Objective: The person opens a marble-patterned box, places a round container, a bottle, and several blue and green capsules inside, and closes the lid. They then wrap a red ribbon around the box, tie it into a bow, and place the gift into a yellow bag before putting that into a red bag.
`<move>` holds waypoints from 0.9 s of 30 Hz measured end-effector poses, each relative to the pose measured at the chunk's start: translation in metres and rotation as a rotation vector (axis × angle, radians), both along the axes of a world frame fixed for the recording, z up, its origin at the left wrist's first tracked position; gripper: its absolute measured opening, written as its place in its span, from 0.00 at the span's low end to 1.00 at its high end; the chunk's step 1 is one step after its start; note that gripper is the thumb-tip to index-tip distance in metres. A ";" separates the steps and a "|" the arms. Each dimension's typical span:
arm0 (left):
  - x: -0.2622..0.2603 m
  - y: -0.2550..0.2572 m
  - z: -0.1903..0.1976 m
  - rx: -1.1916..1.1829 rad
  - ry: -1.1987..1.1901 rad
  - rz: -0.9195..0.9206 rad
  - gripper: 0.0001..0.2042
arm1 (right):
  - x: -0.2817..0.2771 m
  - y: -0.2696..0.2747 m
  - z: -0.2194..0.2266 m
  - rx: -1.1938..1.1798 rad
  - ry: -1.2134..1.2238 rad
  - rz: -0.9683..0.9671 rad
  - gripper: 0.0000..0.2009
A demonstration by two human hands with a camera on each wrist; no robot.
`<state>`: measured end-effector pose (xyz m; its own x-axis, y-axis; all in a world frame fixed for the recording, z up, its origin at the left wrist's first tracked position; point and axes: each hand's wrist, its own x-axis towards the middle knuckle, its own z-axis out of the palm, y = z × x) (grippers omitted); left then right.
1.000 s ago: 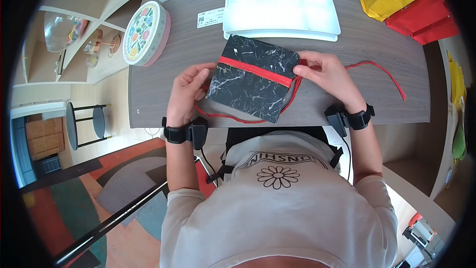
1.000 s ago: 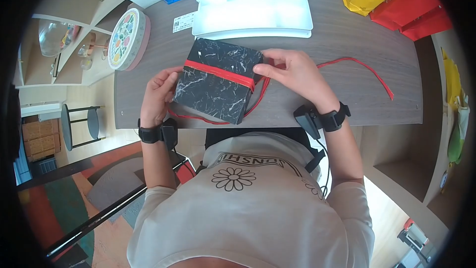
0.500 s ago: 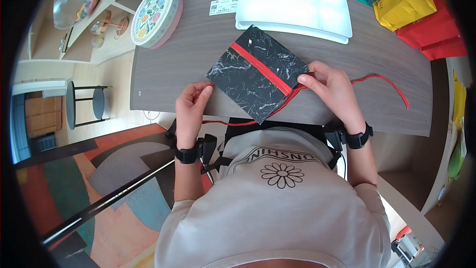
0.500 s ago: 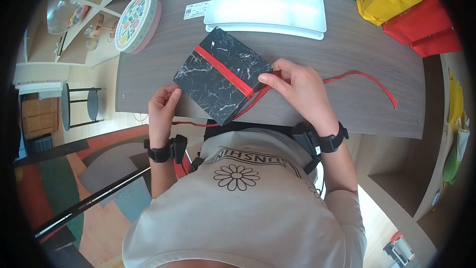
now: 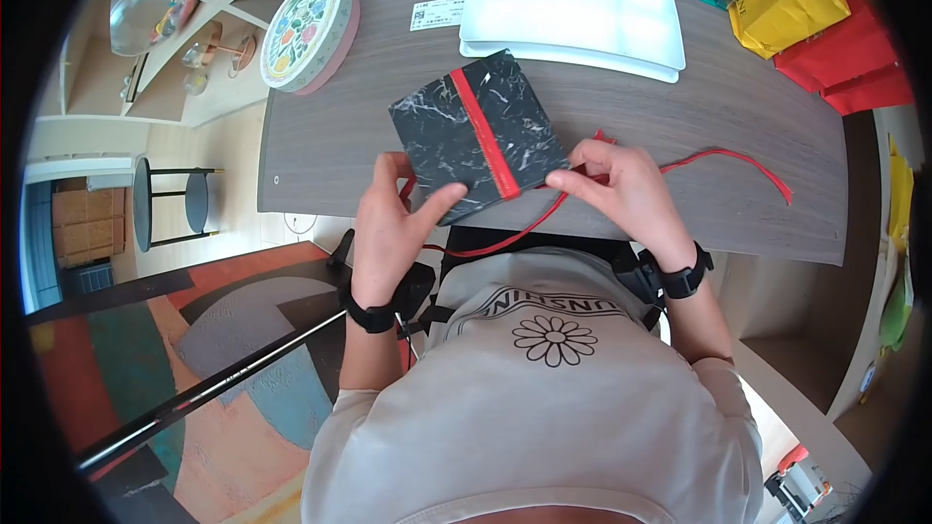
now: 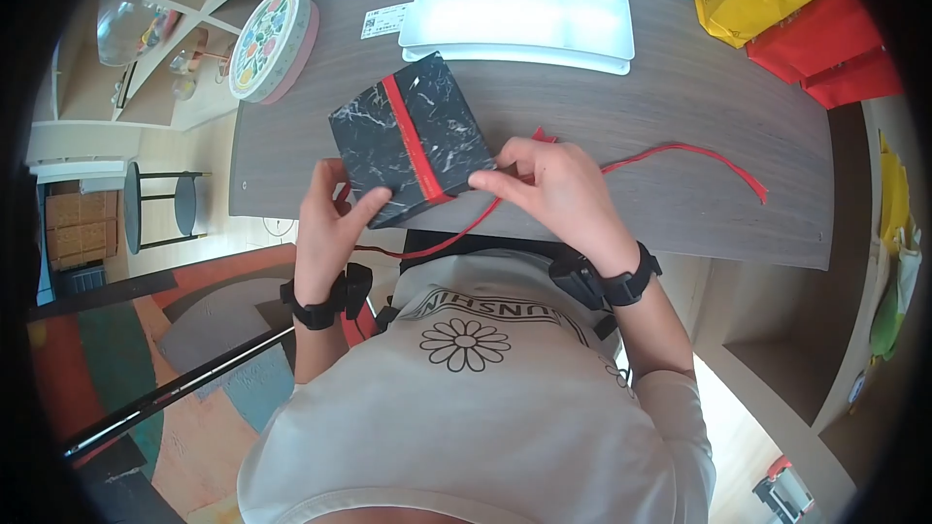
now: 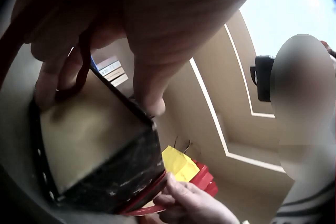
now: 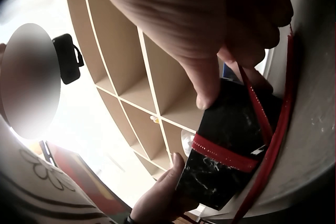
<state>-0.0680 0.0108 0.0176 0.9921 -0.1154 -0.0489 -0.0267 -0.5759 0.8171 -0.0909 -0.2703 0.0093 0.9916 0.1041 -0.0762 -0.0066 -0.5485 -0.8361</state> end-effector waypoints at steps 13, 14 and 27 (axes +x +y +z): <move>0.026 0.019 -0.001 -0.236 0.205 -0.129 0.24 | 0.031 -0.012 -0.002 -0.409 -0.318 0.020 0.10; 0.026 0.020 -0.001 -0.232 0.203 -0.137 0.24 | 0.033 -0.012 0.004 -0.380 -0.295 0.016 0.10; 0.061 0.017 0.068 -0.020 0.061 -0.259 0.15 | 0.083 0.032 0.078 0.080 -0.250 0.449 0.15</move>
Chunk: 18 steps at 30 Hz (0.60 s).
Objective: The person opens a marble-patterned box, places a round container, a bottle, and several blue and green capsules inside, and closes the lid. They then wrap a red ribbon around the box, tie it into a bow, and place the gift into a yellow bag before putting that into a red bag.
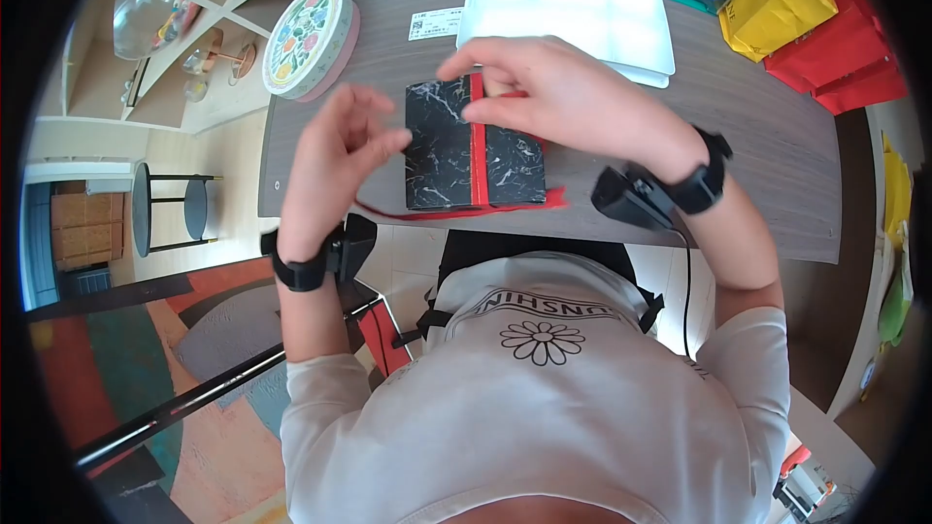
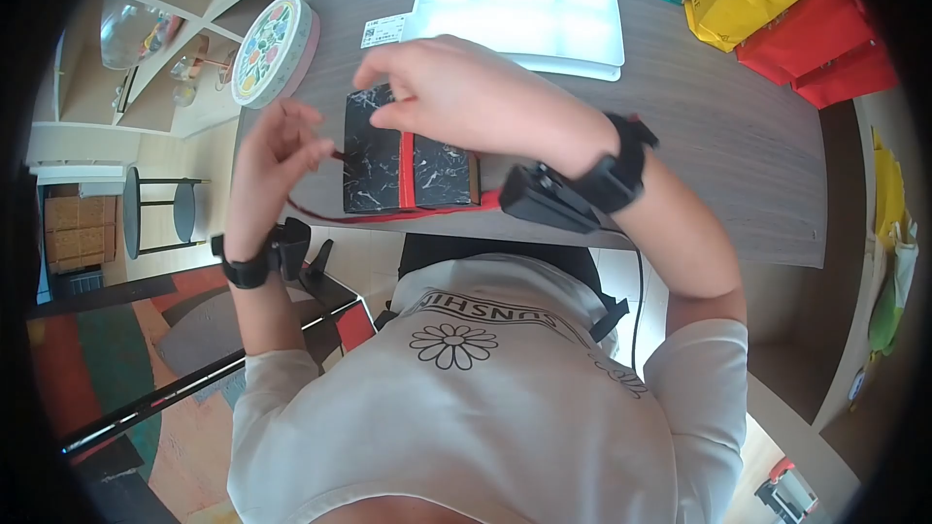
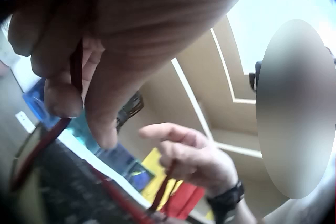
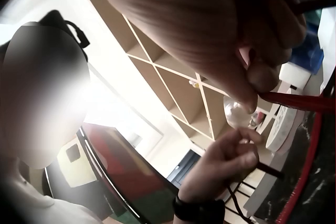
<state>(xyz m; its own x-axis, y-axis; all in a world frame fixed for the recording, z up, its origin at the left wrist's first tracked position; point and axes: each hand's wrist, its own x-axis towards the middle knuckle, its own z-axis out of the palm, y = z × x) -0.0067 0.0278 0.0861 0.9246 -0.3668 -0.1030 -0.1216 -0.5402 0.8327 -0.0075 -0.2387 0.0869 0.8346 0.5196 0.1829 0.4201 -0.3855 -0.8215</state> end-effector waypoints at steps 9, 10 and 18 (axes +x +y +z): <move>0.002 -0.033 0.051 -0.550 -0.208 -0.050 0.11 | 0.035 0.020 0.005 0.173 0.398 0.161 0.18; 0.001 -0.030 0.049 -0.593 -0.360 0.011 0.10 | 0.032 0.015 0.009 0.198 0.411 0.144 0.19; -0.044 -0.029 0.036 -0.292 -0.357 0.247 0.10 | 0.027 0.011 0.022 0.370 0.358 0.052 0.23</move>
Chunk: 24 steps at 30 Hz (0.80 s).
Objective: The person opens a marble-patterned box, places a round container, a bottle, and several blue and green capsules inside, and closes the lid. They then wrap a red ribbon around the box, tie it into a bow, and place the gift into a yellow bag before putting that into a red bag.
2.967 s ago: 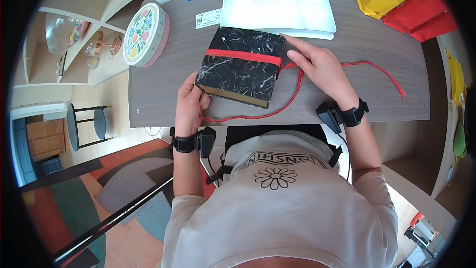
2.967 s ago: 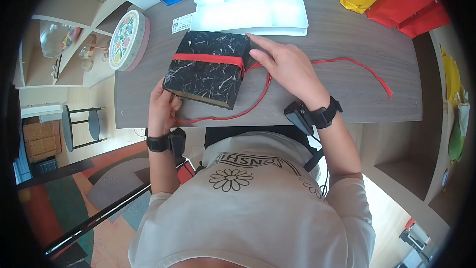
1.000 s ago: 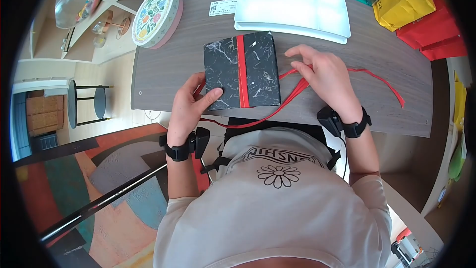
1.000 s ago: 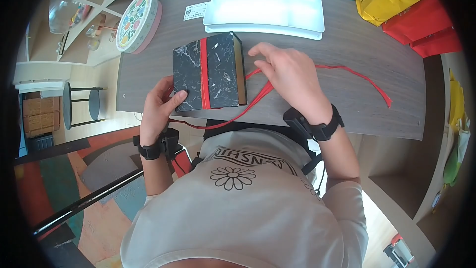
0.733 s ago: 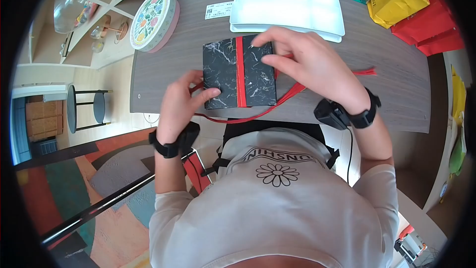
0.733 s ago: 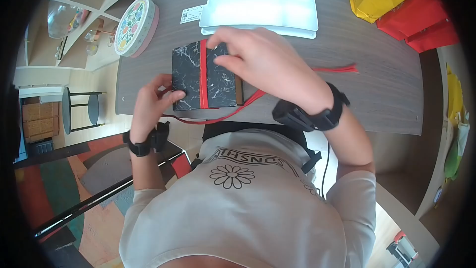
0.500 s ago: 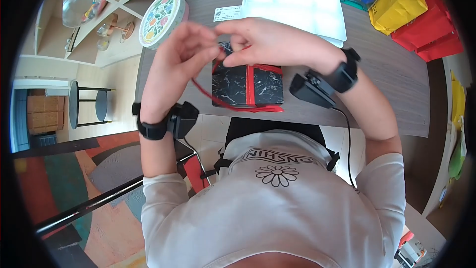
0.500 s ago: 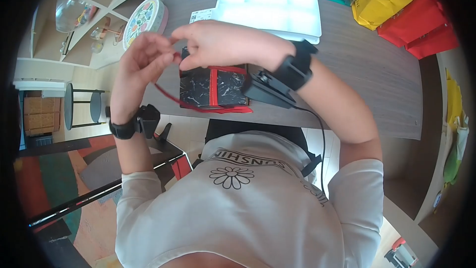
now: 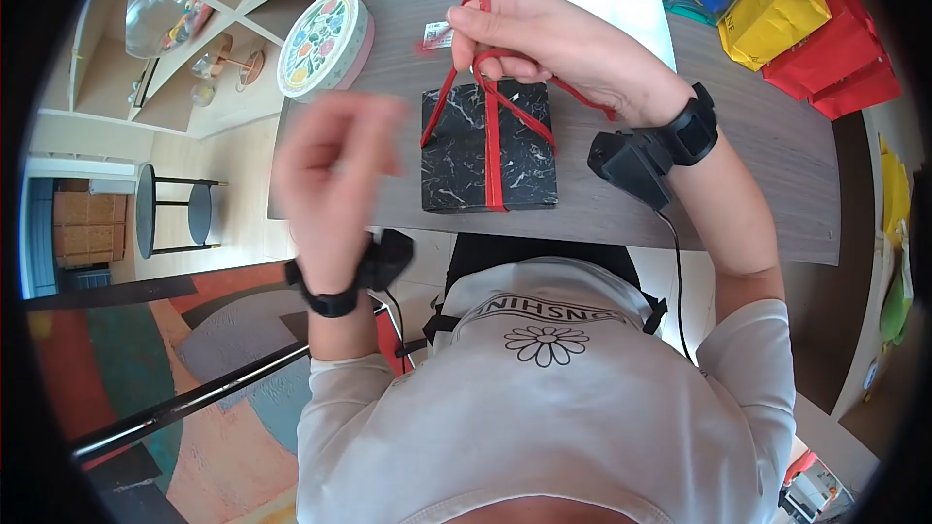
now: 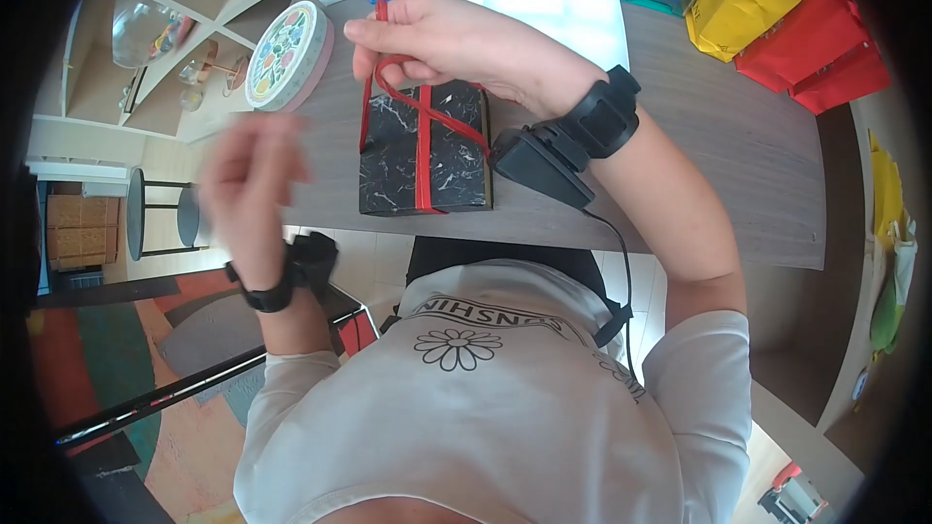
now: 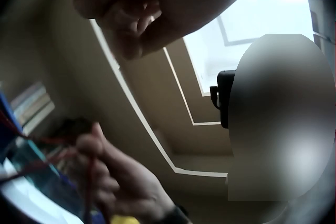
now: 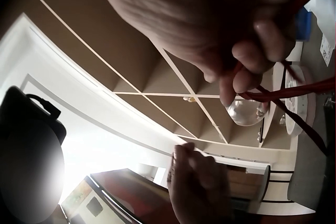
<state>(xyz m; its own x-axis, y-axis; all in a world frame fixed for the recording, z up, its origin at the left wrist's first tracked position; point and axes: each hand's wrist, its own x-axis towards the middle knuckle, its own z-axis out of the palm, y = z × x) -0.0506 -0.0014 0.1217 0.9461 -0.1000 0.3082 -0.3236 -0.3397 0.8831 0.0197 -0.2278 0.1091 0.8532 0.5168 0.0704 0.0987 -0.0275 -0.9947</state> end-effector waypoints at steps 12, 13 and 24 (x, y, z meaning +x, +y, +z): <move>0.033 -0.039 -0.057 -0.311 0.334 -0.476 0.17 | -0.010 -0.018 -0.011 -0.136 -0.449 -0.102 0.23; 0.034 -0.030 -0.054 -0.328 0.372 -0.501 0.17 | -0.008 -0.021 -0.021 -0.164 -0.649 -0.187 0.23; 0.071 0.075 -0.084 -0.826 0.450 -0.146 0.16 | -0.035 -0.024 -0.068 -0.009 -0.062 -0.112 0.27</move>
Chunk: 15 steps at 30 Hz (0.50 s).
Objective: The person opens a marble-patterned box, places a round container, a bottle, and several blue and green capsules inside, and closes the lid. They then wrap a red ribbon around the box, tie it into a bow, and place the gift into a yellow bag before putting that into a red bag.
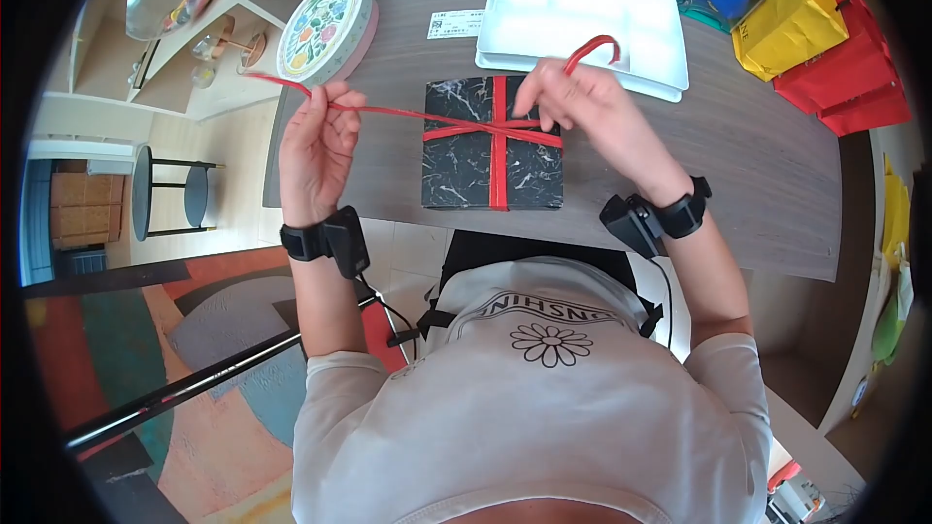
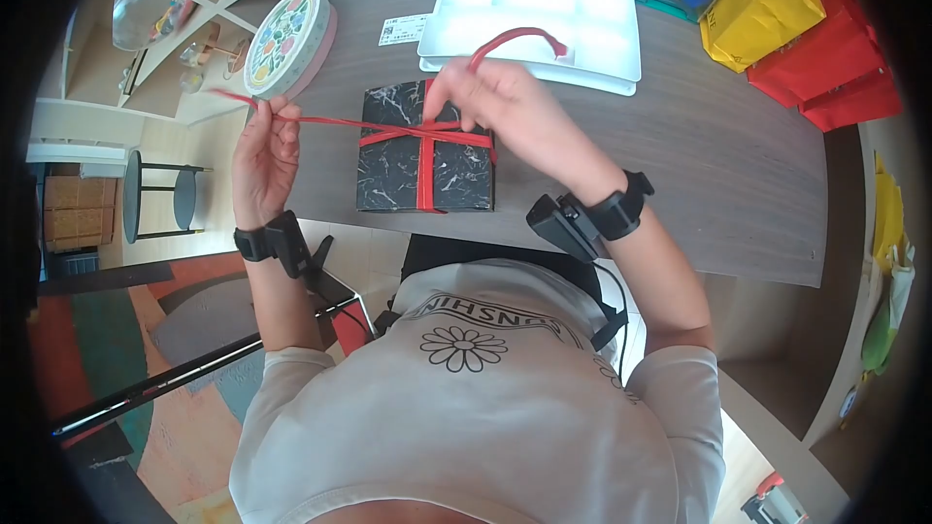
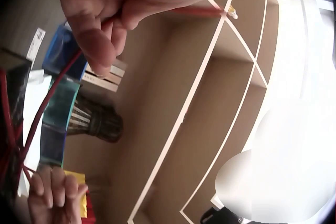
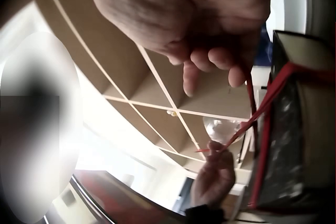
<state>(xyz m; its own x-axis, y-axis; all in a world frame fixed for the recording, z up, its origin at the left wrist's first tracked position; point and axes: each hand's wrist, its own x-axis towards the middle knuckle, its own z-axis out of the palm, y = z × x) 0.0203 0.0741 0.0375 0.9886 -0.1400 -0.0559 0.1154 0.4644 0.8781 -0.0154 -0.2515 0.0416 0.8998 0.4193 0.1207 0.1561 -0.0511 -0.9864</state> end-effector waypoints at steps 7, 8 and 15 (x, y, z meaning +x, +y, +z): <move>0.015 0.014 -0.009 1.003 0.007 0.018 0.20 | -0.013 0.017 -0.013 -0.417 -0.437 -0.038 0.14; 0.014 0.011 -0.008 1.305 -0.132 0.157 0.19 | -0.013 0.018 -0.013 -0.451 -0.426 -0.050 0.14; -0.040 -0.075 0.037 1.369 -0.812 0.189 0.12 | -0.010 0.023 -0.016 -0.435 -0.446 -0.090 0.11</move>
<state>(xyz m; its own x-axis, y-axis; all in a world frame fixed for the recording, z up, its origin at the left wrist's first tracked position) -0.0199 -0.0007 0.0748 0.8142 -0.3062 0.4932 -0.5320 -0.7337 0.4228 -0.0253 -0.2283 0.0259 0.8362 0.4397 0.3276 0.5241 -0.4650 -0.7136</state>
